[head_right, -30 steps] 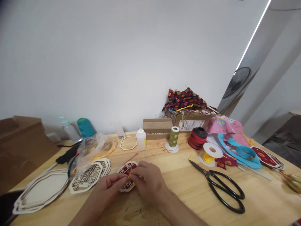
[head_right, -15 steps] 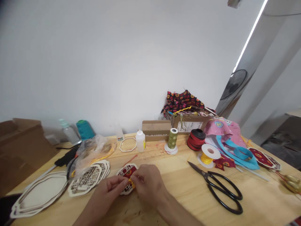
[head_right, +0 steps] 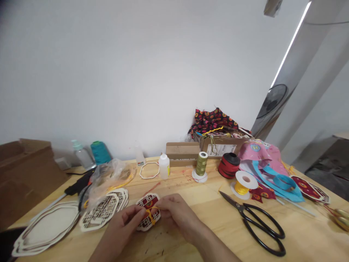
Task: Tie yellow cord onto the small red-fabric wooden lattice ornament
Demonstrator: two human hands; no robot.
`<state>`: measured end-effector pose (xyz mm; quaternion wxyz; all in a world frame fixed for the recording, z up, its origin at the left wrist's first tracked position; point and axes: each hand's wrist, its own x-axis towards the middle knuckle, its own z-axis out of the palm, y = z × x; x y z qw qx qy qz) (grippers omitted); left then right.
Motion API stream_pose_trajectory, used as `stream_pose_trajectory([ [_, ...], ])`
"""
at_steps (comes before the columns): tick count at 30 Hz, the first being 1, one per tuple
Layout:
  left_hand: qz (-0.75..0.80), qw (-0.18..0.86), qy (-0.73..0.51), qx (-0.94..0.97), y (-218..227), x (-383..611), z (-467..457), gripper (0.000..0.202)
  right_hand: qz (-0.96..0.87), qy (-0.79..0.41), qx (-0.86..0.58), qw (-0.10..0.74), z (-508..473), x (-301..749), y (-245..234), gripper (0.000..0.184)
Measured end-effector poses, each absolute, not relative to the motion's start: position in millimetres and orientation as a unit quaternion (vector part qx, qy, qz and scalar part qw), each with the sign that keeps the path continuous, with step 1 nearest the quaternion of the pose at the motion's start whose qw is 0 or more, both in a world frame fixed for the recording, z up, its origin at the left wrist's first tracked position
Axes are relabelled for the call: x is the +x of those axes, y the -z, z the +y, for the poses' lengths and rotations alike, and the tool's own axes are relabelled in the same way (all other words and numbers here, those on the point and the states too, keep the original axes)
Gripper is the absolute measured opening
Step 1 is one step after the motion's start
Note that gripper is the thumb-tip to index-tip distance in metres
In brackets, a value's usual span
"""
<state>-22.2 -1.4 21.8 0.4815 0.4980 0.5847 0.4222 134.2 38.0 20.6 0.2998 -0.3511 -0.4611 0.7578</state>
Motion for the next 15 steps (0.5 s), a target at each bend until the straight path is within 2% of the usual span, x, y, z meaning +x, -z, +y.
stream_pose_trajectory([
  [3,0.586,0.471,-0.423,0.506,-22,-22,-2,0.022,-0.426,-0.794,-0.329,0.282,39,136,-19,0.015],
  [6,0.589,0.475,-0.413,0.506,-23,-20,-2,0.022,-0.420,-0.794,-0.319,0.302,38,134,-21,0.014],
  [9,0.598,0.483,-0.398,0.501,-25,-19,-2,0.023,-0.462,-0.761,-0.322,0.322,36,128,-21,0.016],
  [15,0.588,0.501,-0.401,0.492,-27,-17,-5,0.025,-0.593,-0.659,-0.360,0.291,32,119,-10,0.027],
])
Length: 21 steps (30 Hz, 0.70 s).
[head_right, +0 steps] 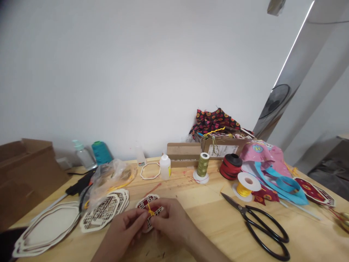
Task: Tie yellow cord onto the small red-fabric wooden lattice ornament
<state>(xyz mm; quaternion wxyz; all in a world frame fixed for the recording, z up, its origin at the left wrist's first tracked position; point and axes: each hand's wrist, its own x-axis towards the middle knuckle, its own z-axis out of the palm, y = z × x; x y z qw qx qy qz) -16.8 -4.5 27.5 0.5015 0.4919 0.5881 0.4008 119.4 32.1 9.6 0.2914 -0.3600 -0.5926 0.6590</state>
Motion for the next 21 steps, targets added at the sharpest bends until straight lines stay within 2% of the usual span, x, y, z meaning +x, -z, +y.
stream_pose_trajectory([
  [5,0.584,0.515,-0.408,0.477,-29,-16,-5,0.025,-0.675,-0.556,-0.381,0.299,27,117,-10,0.026],
  [13,0.556,0.543,-0.422,0.468,-26,-17,-2,0.020,-0.819,-0.305,-0.405,0.269,18,117,-19,0.025],
  [17,0.588,0.517,-0.409,0.468,-23,-19,-1,0.027,-0.842,-0.261,-0.403,0.245,18,119,-21,0.027],
  [21,0.584,0.518,-0.418,0.465,-22,-22,0,0.028,-0.845,-0.259,-0.400,0.243,20,122,-26,0.020],
])
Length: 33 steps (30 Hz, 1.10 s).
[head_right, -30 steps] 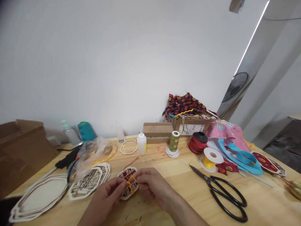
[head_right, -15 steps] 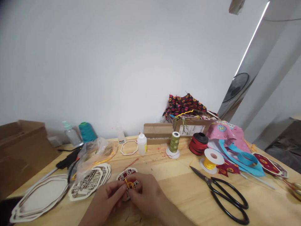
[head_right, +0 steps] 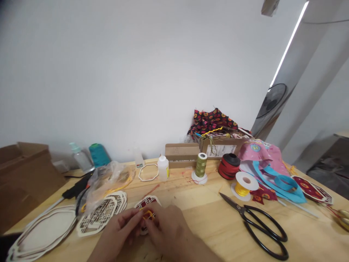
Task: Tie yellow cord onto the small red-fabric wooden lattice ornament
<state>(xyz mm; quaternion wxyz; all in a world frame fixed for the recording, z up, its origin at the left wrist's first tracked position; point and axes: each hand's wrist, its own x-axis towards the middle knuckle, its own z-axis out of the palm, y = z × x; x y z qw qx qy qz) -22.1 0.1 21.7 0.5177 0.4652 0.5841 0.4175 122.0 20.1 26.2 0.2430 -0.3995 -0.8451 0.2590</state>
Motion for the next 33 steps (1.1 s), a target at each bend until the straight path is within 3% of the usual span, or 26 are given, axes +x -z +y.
stream_pose_trajectory([
  [12,0.563,0.541,-0.409,0.472,-20,-27,2,0.022,-0.867,-0.113,-0.447,0.187,25,121,-15,0.016],
  [26,0.540,0.574,-0.403,0.465,-13,-27,6,0.027,-0.865,-0.114,-0.440,0.215,26,120,-10,0.013],
  [33,0.528,0.587,-0.431,0.438,-16,-26,4,0.019,-0.850,-0.141,-0.450,0.236,27,122,-19,0.015],
])
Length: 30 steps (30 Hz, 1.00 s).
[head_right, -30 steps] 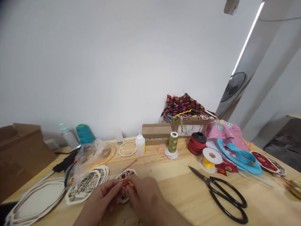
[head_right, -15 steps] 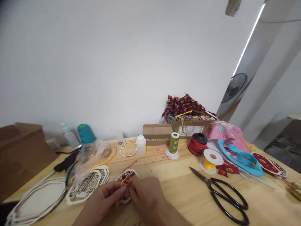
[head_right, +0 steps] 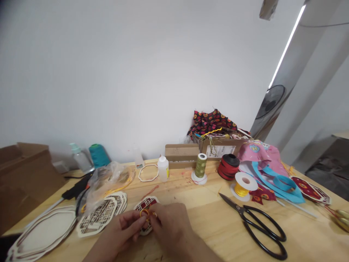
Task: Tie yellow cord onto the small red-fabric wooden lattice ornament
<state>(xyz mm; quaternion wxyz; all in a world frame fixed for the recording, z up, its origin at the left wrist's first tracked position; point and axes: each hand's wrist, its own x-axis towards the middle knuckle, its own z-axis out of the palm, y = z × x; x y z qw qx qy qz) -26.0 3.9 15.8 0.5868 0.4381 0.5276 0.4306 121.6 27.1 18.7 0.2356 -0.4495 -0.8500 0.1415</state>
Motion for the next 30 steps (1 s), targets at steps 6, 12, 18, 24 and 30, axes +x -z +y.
stream_pose_trajectory([
  [6,0.570,0.576,-0.433,0.395,-23,-26,3,0.018,-0.840,-0.161,-0.458,0.242,26,123,-23,0.014],
  [12,0.565,0.570,-0.440,0.402,-25,-26,2,0.015,-0.838,-0.173,-0.454,0.250,25,124,-23,0.014],
  [18,0.562,0.568,-0.449,0.400,-26,-27,4,0.011,-0.835,-0.180,-0.457,0.247,26,124,-24,0.014],
  [24,0.527,0.591,-0.460,0.401,-17,-32,5,0.012,-0.834,-0.190,-0.458,0.243,26,123,-25,0.014],
  [30,0.504,0.598,-0.488,0.388,-18,-31,4,0.013,-0.826,-0.207,-0.439,0.287,25,123,-26,0.014],
])
